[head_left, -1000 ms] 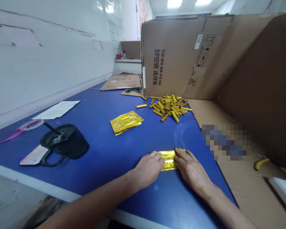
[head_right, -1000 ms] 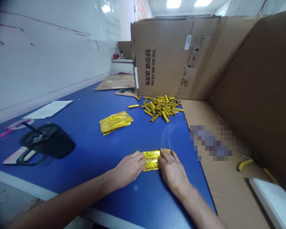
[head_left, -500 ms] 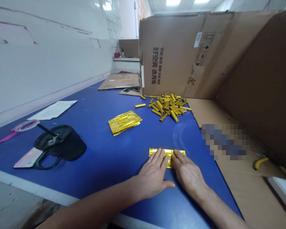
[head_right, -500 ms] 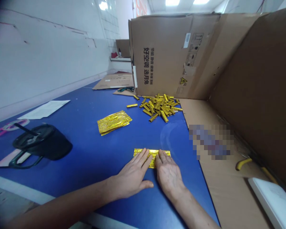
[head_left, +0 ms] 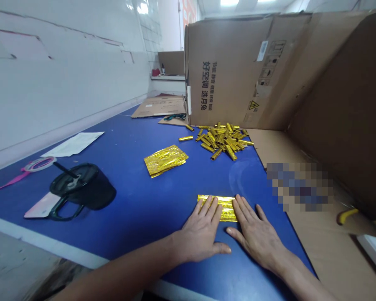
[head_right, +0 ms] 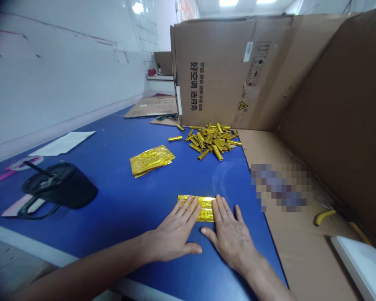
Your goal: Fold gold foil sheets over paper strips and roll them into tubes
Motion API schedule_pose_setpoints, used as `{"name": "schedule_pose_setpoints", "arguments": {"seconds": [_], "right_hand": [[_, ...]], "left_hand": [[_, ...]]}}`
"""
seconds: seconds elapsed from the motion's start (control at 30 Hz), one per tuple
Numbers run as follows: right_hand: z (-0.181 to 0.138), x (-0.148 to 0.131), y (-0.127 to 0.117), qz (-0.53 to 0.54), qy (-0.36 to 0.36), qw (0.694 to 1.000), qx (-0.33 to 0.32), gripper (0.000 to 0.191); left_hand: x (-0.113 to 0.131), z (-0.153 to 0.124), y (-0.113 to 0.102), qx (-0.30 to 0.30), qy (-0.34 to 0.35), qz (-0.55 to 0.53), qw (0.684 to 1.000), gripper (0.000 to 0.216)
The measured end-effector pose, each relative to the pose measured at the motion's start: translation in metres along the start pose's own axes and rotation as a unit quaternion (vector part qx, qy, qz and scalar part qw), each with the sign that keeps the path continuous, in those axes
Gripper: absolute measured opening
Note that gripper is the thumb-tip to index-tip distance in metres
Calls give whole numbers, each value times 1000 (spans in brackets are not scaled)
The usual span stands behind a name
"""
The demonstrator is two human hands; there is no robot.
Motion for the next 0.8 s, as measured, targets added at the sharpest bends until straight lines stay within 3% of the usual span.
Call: {"name": "schedule_pose_setpoints", "arguments": {"seconds": [0.13, 0.3, 0.53, 0.8], "right_hand": [[7, 7, -8, 34, 26, 999, -2, 55], [24, 24, -28, 46, 66, 995, 52, 32], [38, -5, -31, 2, -84, 996, -15, 25], [40, -4, -24, -13, -94, 994, -49, 29]], "left_hand": [[0, 0, -1, 2, 1, 3, 1000, 88], [1, 0, -1, 2, 2, -1, 1000, 87], [1, 0, -1, 0, 0, -13, 1000, 87], [1, 0, -1, -11, 4, -11, 1000, 88]]}}
Point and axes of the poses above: each hand's wrist, its own z-axis towards the middle knuckle, its own y-axis out of the palm, x = y × z, the point moved 4 cm from there along z, towards the middle knuckle, and after that the axes turned 8 degrees about z, right-handed, at the moved point
